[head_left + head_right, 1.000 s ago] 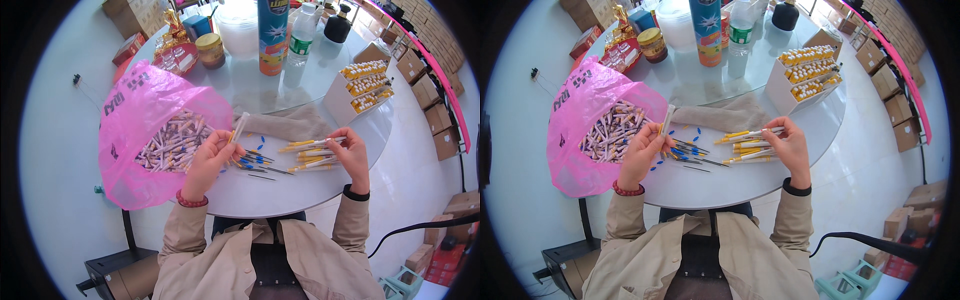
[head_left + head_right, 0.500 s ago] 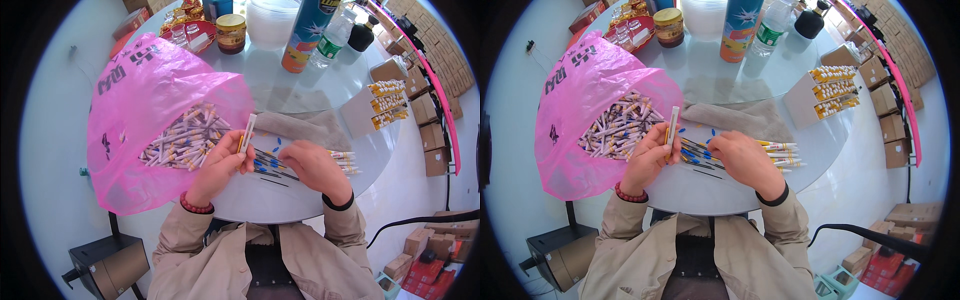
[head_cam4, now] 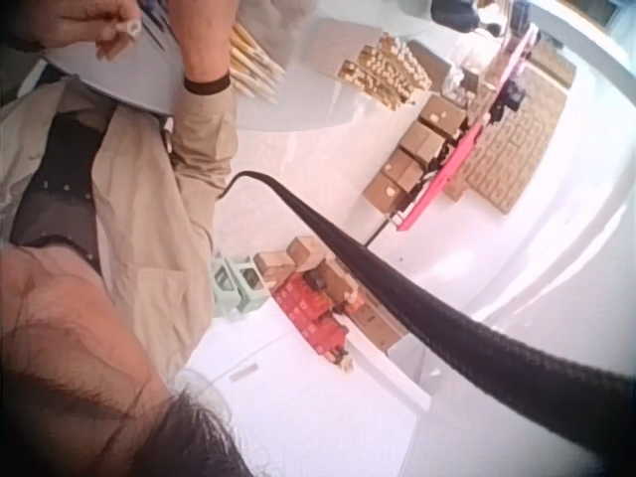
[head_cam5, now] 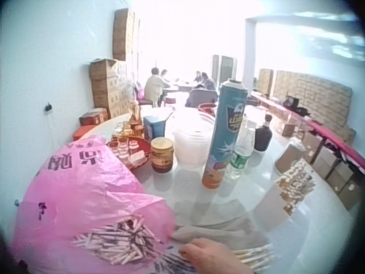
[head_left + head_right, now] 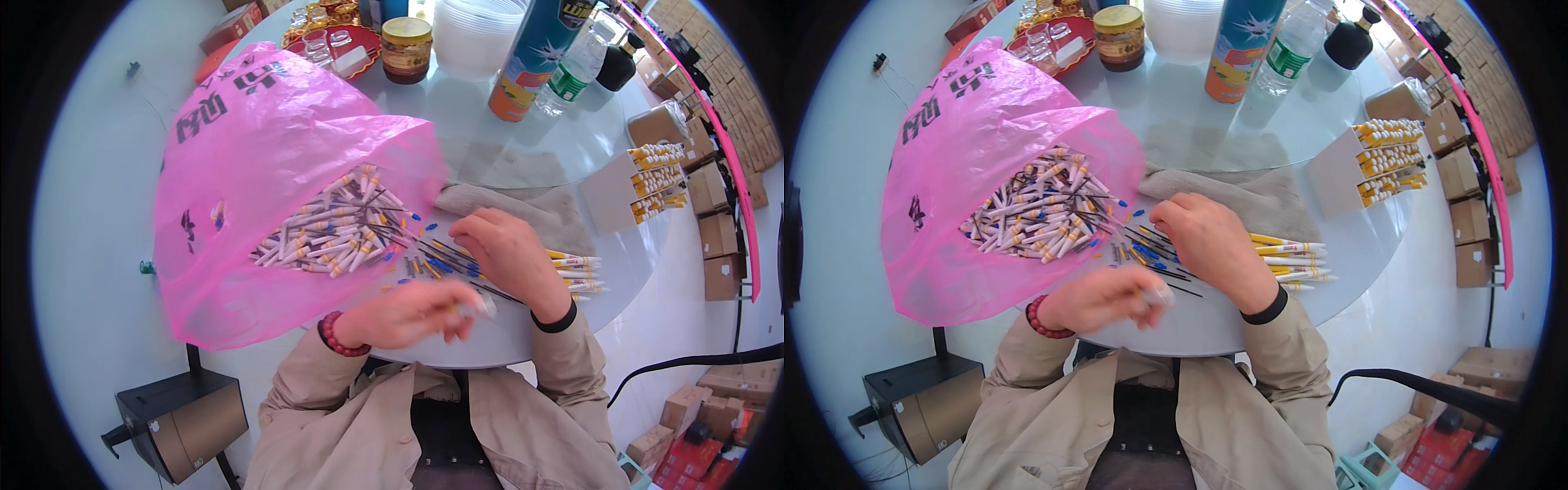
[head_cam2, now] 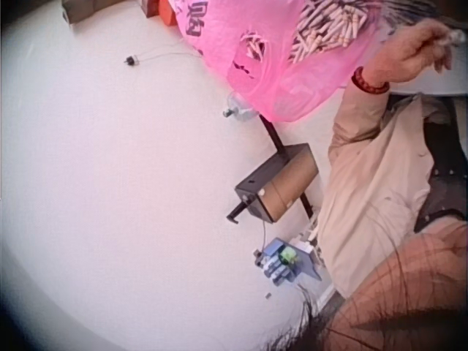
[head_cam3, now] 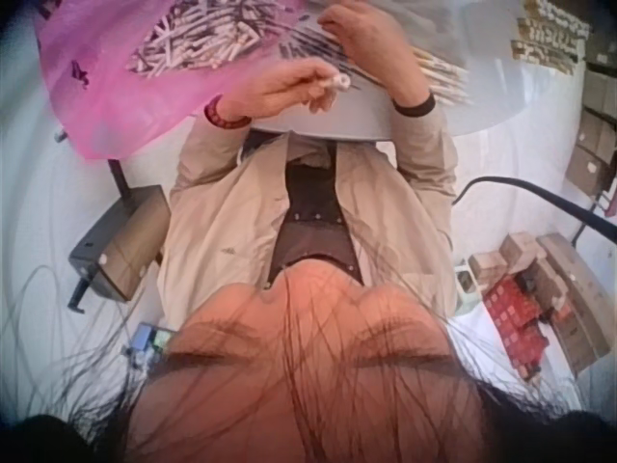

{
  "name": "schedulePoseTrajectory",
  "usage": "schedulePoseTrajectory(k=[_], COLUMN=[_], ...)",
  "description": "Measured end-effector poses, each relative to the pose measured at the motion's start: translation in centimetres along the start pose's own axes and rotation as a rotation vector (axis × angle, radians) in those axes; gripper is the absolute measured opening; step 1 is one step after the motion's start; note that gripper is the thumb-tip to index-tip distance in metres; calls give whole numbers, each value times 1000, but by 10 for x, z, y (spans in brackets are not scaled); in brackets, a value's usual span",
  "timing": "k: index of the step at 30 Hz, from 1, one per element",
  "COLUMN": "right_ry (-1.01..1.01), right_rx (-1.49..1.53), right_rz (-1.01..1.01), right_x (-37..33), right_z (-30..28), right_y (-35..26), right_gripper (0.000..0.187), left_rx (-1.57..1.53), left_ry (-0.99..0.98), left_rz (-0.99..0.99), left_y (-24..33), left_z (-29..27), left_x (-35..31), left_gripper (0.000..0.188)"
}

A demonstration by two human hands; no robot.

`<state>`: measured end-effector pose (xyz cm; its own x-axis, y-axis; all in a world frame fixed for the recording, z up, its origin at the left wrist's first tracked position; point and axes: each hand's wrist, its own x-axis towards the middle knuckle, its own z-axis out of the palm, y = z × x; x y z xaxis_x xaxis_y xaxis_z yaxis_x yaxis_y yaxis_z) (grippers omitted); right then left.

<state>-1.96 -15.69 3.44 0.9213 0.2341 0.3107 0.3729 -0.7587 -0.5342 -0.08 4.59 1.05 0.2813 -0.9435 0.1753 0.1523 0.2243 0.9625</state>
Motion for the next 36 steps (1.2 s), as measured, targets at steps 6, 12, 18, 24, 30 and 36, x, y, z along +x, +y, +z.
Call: schedulePoseTrajectory(k=[6,12,18,24,30,36], right_ry=[-45,-113,-36,-126,-130,-159], right_rx=[16,-71,-338,-403,-318,-287], right_rz=[-53,-145,2,109,190,190], right_x=[11,37,57,68,74,59], right_z=[4,26,50,65,60,27], right_y=[-9,-16,-14,-10,-16,-21], right_gripper=[10,11,8,17,13,15], left_rx=[135,31,31,-66,-87,-4], left_ry=[-320,-341,-311,-101,104,520], left_rz=[-88,-64,-72,-152,-92,86], left_y=[1,2,-2,5,9,-1], left_z=[0,-1,-1,1,-1,-2], left_x=[5,2,2,1,1,3], left_gripper=[21,15,13,11,10,10])
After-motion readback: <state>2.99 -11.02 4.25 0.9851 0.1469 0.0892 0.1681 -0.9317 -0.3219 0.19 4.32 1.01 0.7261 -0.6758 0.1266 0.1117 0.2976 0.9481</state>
